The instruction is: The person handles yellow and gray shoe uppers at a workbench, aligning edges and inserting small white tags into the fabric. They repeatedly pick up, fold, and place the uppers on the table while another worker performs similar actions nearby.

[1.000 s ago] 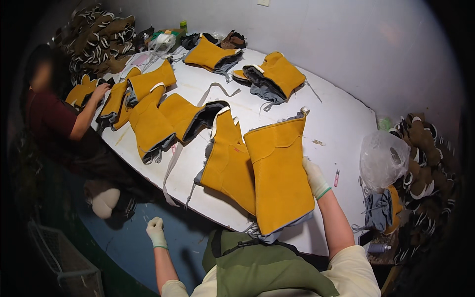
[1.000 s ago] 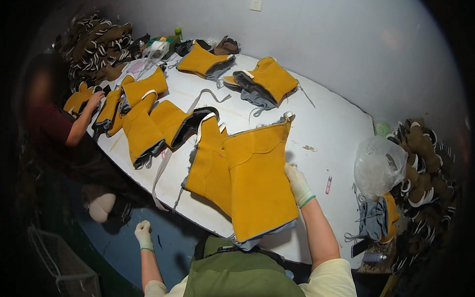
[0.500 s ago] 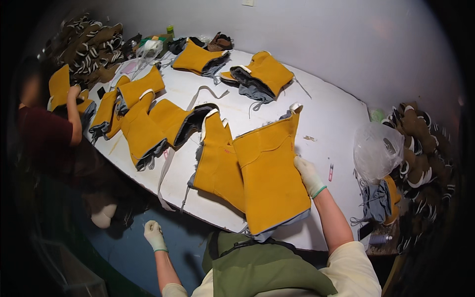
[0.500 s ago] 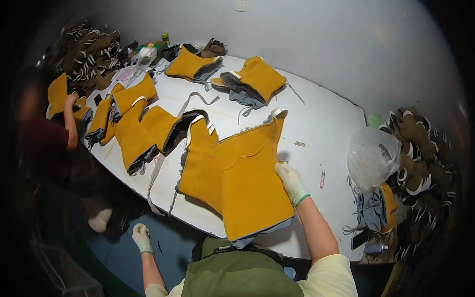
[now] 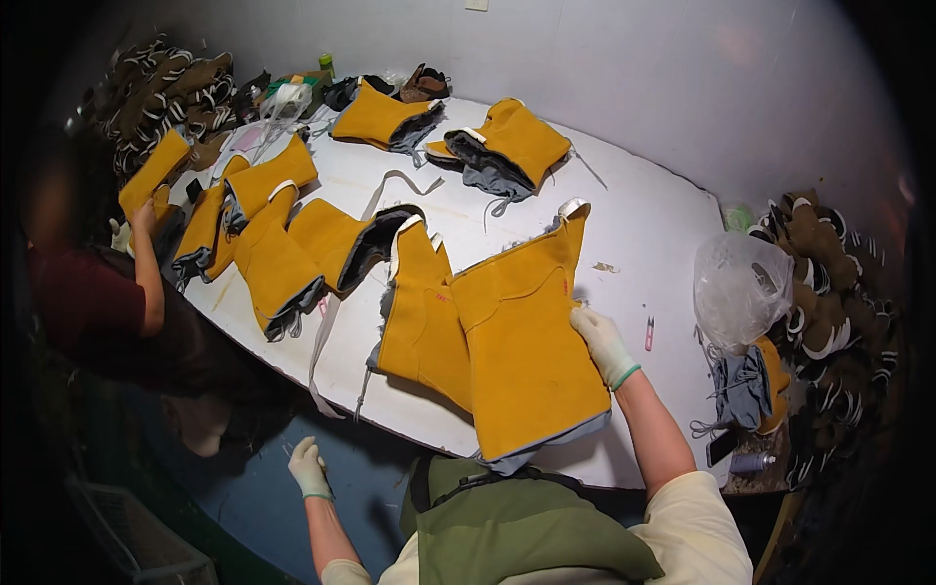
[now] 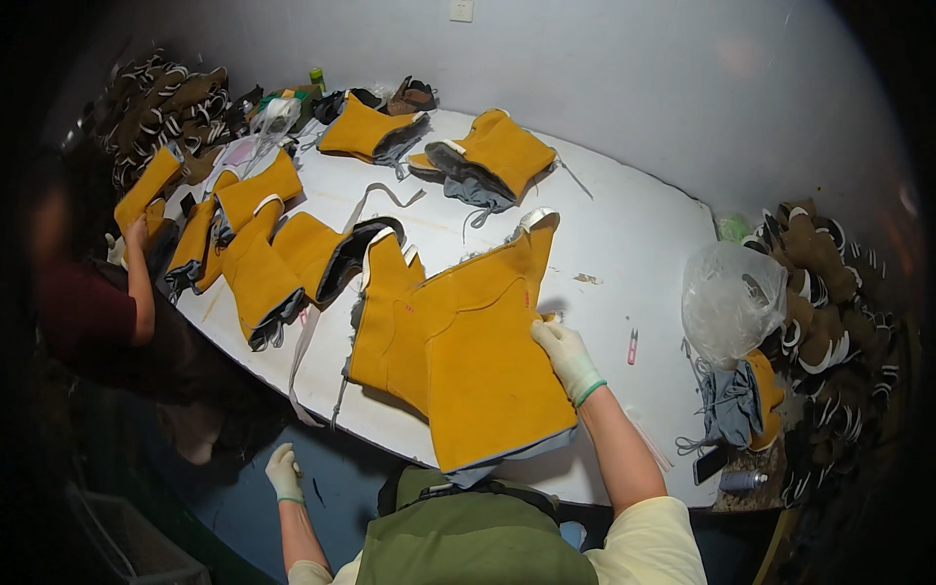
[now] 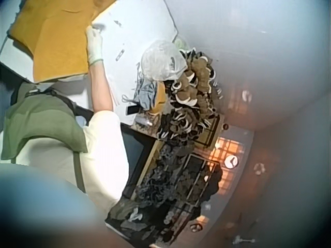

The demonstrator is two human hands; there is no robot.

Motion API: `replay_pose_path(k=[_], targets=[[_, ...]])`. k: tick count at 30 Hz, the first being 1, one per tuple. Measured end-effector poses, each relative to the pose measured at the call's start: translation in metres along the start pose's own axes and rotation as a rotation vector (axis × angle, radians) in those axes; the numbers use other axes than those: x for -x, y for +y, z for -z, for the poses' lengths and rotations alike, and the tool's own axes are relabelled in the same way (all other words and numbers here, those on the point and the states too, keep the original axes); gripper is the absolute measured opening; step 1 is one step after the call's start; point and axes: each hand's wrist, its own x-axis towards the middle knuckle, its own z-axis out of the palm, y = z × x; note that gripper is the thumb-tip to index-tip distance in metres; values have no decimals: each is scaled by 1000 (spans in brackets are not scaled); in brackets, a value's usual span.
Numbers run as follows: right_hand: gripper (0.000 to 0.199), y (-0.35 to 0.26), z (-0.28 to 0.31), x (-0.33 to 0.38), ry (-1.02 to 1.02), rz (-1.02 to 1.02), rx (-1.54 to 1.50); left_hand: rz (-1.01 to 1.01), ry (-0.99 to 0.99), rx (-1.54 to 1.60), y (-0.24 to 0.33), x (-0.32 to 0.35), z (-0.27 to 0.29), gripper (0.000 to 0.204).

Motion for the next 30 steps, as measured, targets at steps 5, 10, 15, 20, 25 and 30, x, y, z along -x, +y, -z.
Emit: replay_pose_path(k=[5,10,15,20,25,30], targets=[[34,-6,5,6,-25,-41,21,-222,218,141,-39,-12,-11,40],[35,-11,3,18,7,-86,7,88,-56,-5,-5,-14,-6,77],[36,-5,-1,22,-43,-70,-152,-269,0,-10,14,4,-37,81],[36,-5,2,36,-16,-31,-278,-149,-133,74,51,6,-55,29],[36,-1,4,43,4,-24,-369,-276,-131,-36,87,36,-95,28],[35,19,4,47,89,45,-540,-197,-342,279,104,47,-125,23]])
